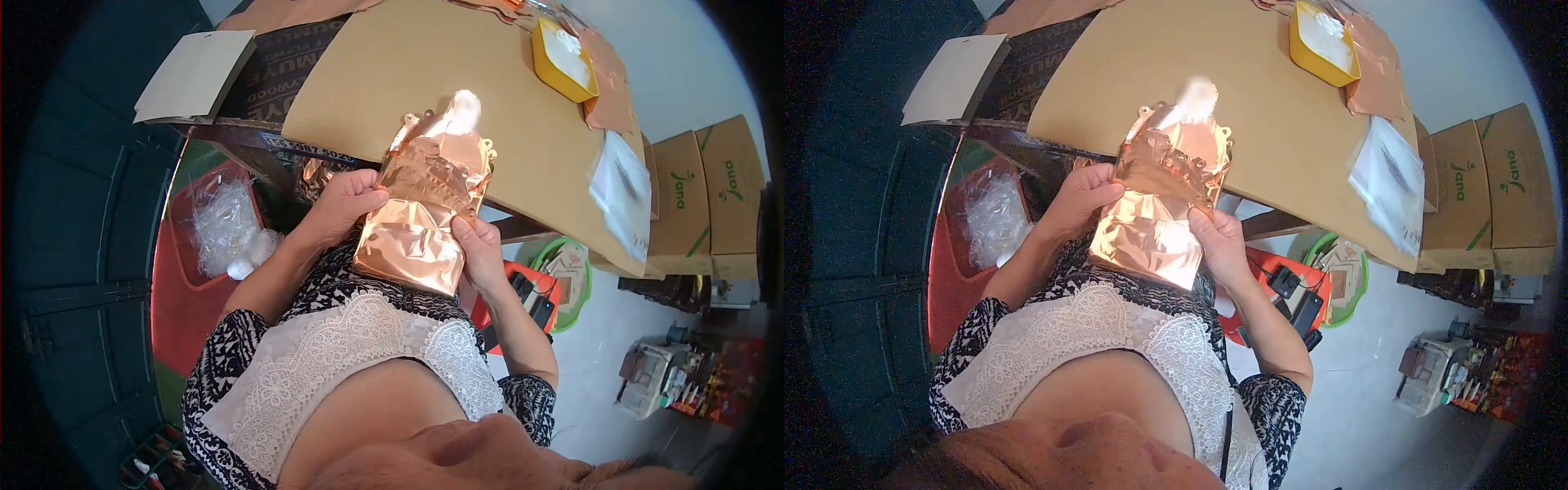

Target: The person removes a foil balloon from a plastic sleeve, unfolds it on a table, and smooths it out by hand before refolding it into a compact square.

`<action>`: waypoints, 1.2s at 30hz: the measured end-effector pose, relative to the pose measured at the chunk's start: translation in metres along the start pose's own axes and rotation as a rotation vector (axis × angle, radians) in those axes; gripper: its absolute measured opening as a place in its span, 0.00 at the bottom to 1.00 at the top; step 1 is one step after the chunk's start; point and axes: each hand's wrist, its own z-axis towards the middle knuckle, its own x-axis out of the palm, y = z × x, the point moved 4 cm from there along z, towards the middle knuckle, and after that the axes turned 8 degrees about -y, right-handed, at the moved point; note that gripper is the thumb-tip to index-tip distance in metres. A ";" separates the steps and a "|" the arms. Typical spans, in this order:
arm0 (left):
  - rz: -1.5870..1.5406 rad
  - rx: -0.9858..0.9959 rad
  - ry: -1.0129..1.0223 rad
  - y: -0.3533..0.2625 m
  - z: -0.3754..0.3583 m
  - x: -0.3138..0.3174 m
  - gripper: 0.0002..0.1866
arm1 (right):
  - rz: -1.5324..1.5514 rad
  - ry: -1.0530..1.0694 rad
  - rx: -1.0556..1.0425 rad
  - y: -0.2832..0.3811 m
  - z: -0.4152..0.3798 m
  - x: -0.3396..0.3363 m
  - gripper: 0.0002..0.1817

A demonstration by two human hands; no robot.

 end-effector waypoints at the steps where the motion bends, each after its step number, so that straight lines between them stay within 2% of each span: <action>1: 0.049 0.029 0.004 0.003 0.001 -0.004 0.05 | 0.030 -0.018 0.006 0.000 0.000 0.003 0.13; 17: -0.049 0.025 0.067 0.009 0.003 -0.010 0.04 | 0.106 -0.077 0.012 -0.011 0.007 0.007 0.11; 20: -0.035 0.016 0.012 0.008 0.002 -0.008 0.04 | 0.106 -0.107 0.017 -0.008 0.006 0.012 0.11; 23: -0.015 0.036 0.019 0.007 0.003 -0.009 0.03 | 0.156 -0.041 -0.007 -0.019 0.013 0.000 0.12; 25: 0.010 0.036 0.018 0.004 0.001 -0.008 0.03 | 0.254 0.134 -0.012 -0.023 0.021 -0.010 0.09; 27: 0.012 0.033 0.016 0.003 0.001 -0.007 0.02 | 0.264 0.169 -0.013 -0.029 0.022 -0.017 0.09; 30: -0.026 0.030 0.024 0.001 0.001 -0.006 0.02 | 0.174 0.028 -0.011 -0.015 0.014 0.000 0.08; 32: -0.063 0.037 0.050 0.000 0.002 -0.005 0.05 | 0.145 -0.050 -0.016 -0.005 0.009 0.012 0.08; 36: -0.128 0.009 0.001 -0.007 -0.003 0.005 0.15 | 0.137 -0.047 -0.019 -0.010 0.010 0.007 0.08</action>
